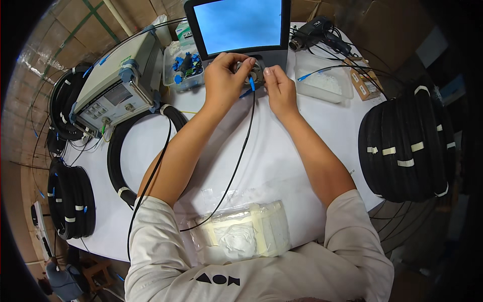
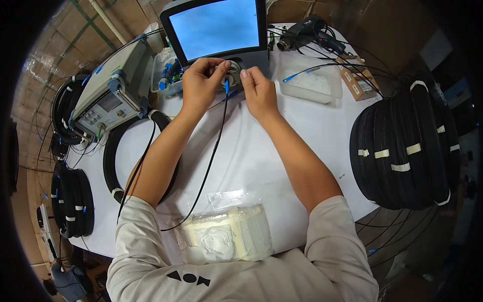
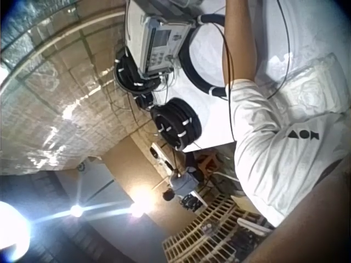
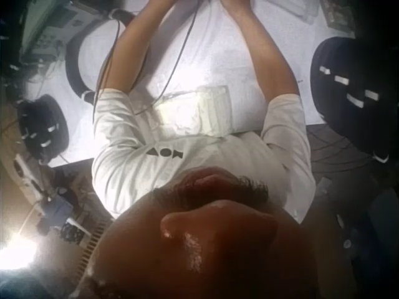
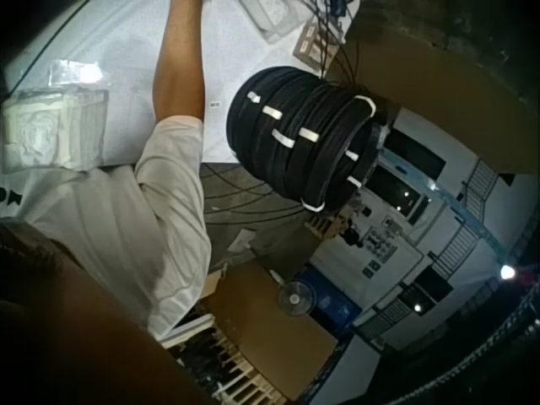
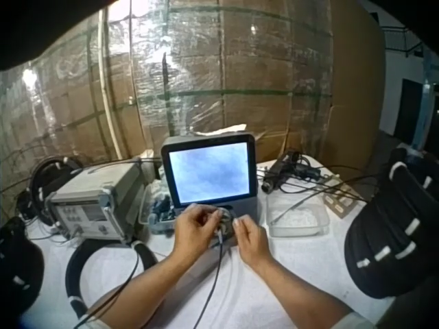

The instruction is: Inspecting fiber optic cable connectors using a digital microscope at a laboratory workbench.

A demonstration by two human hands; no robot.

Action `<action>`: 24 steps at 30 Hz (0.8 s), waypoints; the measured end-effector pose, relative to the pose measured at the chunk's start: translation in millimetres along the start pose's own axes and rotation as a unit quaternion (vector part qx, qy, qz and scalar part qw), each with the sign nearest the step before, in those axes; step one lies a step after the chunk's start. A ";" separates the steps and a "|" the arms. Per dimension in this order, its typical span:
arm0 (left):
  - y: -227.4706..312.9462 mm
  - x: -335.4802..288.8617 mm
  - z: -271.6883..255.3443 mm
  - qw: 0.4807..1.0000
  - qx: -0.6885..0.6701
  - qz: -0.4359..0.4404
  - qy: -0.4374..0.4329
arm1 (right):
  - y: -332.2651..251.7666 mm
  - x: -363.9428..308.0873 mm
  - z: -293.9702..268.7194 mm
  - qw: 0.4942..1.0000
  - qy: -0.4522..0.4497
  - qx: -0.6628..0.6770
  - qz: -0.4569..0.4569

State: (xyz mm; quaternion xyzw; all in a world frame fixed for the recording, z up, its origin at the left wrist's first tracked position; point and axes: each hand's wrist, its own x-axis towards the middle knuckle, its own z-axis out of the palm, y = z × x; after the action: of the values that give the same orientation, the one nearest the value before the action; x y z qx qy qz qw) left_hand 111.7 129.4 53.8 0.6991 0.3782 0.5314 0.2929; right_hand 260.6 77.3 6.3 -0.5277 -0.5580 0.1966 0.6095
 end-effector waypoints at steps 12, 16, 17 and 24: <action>-1.0 0.5 2.0 0.998 -0.041 -0.050 0.001 | 4.1 -1.7 2.1 1.000 -0.006 0.012 -0.003; -3.6 -2.2 7.3 1.000 -0.004 -0.023 0.018 | 6.4 -4.0 5.2 0.999 -0.006 0.036 -0.004; -2.6 -1.7 6.4 1.000 -0.004 -0.023 0.018 | 7.0 -4.5 5.2 0.999 -0.004 0.040 -0.004; -6.1 1.3 4.9 0.995 -0.096 0.002 -0.013 | 11.8 -6.3 6.9 0.997 0.004 0.072 0.000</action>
State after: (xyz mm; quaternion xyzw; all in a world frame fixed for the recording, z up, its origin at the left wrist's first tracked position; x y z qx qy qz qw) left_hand 115.3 133.8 48.2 0.6751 0.3205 0.5567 0.3627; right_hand 256.7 79.3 -8.2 -0.4832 -0.5396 0.2343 0.6483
